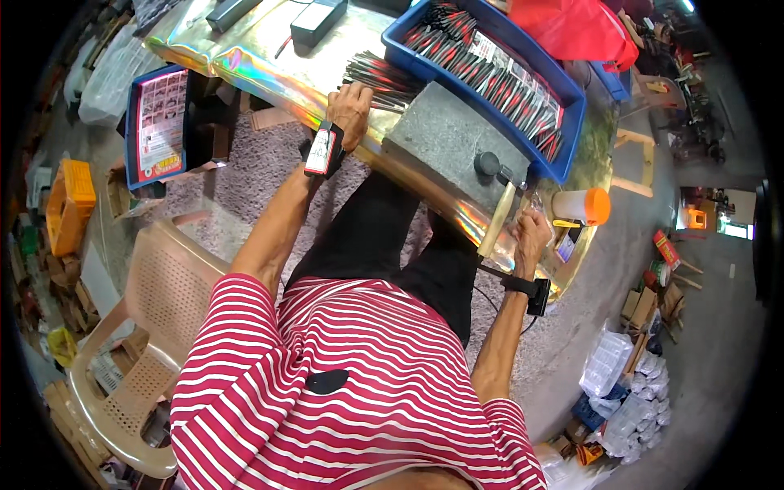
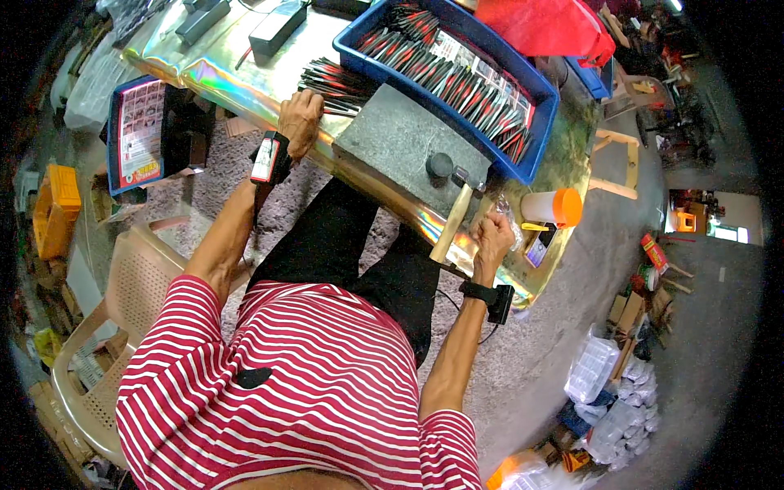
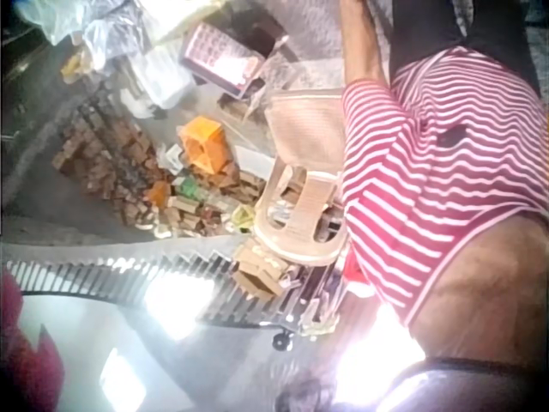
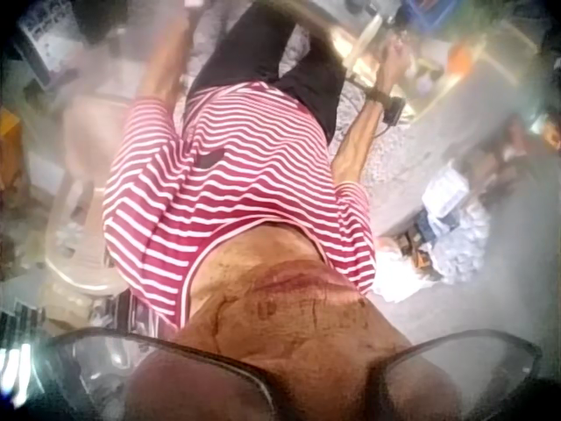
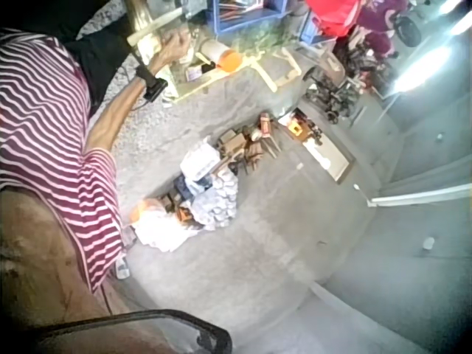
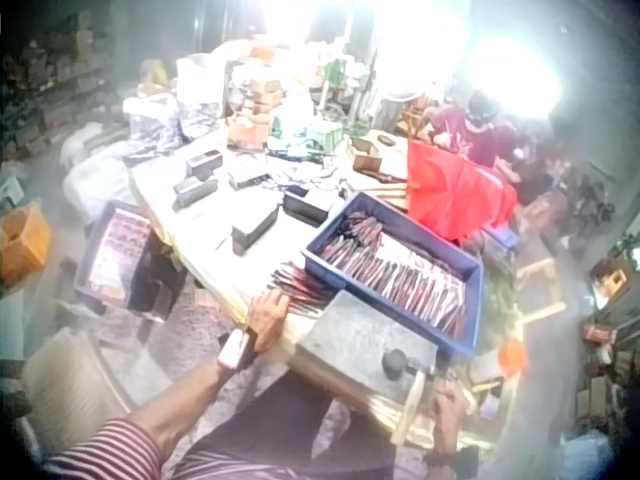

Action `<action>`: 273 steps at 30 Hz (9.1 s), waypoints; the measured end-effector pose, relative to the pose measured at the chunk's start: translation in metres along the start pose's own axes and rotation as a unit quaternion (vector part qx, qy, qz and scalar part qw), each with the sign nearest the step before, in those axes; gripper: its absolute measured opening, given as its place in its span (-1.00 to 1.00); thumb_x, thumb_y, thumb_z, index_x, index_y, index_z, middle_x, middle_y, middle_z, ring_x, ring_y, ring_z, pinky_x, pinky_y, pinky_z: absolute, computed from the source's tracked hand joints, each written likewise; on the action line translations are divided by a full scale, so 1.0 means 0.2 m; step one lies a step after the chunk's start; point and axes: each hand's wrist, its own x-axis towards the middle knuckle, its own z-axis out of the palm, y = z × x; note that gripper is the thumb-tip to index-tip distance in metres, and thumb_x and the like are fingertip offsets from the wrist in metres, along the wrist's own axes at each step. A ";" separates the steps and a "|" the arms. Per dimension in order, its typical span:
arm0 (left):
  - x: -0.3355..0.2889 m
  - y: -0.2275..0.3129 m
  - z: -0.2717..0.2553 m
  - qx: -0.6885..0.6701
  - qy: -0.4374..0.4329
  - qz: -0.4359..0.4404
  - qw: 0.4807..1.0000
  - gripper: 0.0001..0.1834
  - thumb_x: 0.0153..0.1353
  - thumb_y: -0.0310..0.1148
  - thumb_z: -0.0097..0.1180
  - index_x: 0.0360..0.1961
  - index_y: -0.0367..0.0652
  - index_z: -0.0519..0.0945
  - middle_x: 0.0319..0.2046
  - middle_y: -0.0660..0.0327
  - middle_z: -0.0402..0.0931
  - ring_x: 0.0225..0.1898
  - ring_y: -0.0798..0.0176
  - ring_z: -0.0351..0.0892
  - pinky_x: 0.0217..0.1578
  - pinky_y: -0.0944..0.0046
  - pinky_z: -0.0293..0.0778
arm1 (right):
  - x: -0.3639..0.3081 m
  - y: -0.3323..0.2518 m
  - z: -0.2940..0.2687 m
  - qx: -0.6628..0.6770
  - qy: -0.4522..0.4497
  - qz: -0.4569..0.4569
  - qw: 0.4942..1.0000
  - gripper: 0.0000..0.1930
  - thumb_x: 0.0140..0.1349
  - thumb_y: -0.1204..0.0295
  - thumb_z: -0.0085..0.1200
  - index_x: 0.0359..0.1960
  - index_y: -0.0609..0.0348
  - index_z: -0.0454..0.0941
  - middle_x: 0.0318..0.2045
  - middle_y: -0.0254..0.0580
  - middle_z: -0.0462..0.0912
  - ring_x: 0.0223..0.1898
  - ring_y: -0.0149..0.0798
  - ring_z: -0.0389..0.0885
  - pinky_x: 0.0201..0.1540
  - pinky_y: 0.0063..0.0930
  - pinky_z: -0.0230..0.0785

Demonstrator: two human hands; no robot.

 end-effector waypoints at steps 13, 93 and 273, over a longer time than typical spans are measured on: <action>-0.04 -0.01 -0.03 -0.011 0.036 -0.078 0.996 -0.87 -0.06 -0.43 0.03 -0.41 -0.14 0.41 -0.48 0.22 0.37 -0.34 0.14 0.32 -0.33 0.16 0.17 | -0.08 -0.10 0.04 0.074 0.031 -0.012 0.997 -0.93 -0.04 0.61 -0.09 -0.46 0.31 0.38 -0.70 -0.33 0.33 -0.72 -0.51 0.24 -0.68 -0.73 0.10; -0.02 0.80 -0.29 -0.630 -0.138 -0.159 0.748 -0.83 0.06 -0.48 0.00 -0.30 -0.33 0.44 -0.54 0.24 0.46 -0.56 0.46 0.42 -0.53 0.51 0.37 | -0.42 -0.36 0.54 0.365 -0.104 0.096 0.920 -0.88 0.11 0.49 -0.09 -0.34 0.26 0.36 -0.56 -0.33 0.39 -0.64 -0.58 0.27 -0.65 -0.75 0.16; 0.07 -0.02 -0.03 -0.186 0.079 -0.157 0.967 -0.79 -0.12 -0.58 -0.06 -0.36 -0.20 0.44 -0.42 0.04 0.38 -0.34 0.02 0.41 -0.33 0.16 0.36 | 0.34 0.19 0.05 -0.546 0.109 -0.241 0.795 -0.75 -0.04 0.32 0.02 -0.59 0.30 0.34 -0.60 0.17 0.44 -0.51 0.14 0.44 -0.53 -0.06 0.16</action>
